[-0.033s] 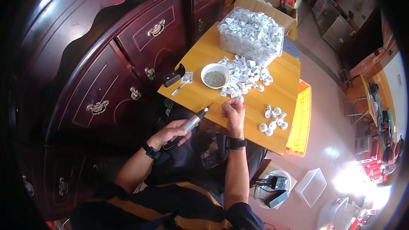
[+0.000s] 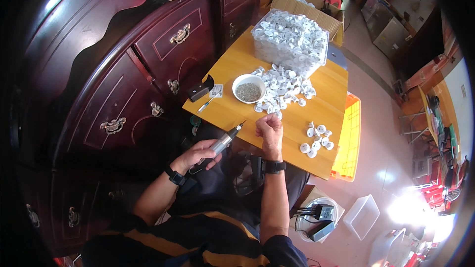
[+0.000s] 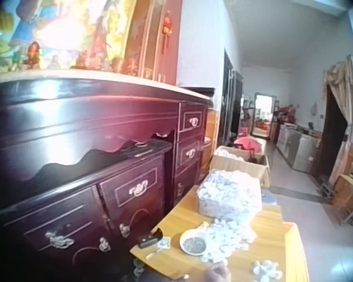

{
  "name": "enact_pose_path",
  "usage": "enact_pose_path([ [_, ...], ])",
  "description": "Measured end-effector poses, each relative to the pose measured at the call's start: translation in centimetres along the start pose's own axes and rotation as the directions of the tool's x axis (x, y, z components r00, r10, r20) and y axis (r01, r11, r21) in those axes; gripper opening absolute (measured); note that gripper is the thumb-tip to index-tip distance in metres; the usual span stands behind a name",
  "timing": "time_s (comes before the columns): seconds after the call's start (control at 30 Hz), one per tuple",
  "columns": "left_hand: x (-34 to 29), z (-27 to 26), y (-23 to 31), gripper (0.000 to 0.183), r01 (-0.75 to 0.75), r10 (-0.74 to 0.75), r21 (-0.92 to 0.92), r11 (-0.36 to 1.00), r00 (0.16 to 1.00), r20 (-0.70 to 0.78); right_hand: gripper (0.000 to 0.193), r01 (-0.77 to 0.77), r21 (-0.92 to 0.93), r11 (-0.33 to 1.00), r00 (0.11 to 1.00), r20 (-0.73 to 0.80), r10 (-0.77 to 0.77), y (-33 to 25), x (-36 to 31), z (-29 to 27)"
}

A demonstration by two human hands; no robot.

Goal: The recorder is assembling small white plastic components by inserting screws and fastening them using an electric screwdriver.

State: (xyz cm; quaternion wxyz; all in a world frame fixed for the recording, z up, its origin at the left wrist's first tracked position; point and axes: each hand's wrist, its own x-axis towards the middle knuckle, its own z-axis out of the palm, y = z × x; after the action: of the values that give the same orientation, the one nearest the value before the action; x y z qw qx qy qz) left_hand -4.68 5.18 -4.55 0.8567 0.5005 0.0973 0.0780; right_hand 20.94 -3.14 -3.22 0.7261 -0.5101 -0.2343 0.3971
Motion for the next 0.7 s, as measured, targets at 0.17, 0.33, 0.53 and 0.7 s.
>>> enact_pose_path([
  [0.17,-0.1,0.4,0.2,0.043,0.020,-0.020,0.013,1.000,0.999,-0.028,0.012,0.005,-0.005,1.000,1.000,0.017,-0.005,0.5,0.3,-0.1],
  [0.33,0.1,0.5,0.7,0.044,0.018,-0.017,0.016,1.000,0.999,-0.035,0.009,-0.026,-0.076,0.997,0.996,-0.086,0.020,-0.2,0.6,1.0],
  [0.53,0.2,0.8,1.0,0.043,0.023,-0.022,0.033,0.999,0.999,-0.046,0.013,-0.088,-0.101,0.991,0.996,-0.009,0.088,0.4,0.3,0.4],
  [0.7,0.3,0.8,1.1,0.042,0.034,-0.032,0.054,0.998,0.999,-0.044,0.010,-0.111,-0.027,0.993,0.990,0.081,0.113,0.6,0.3,0.4],
])
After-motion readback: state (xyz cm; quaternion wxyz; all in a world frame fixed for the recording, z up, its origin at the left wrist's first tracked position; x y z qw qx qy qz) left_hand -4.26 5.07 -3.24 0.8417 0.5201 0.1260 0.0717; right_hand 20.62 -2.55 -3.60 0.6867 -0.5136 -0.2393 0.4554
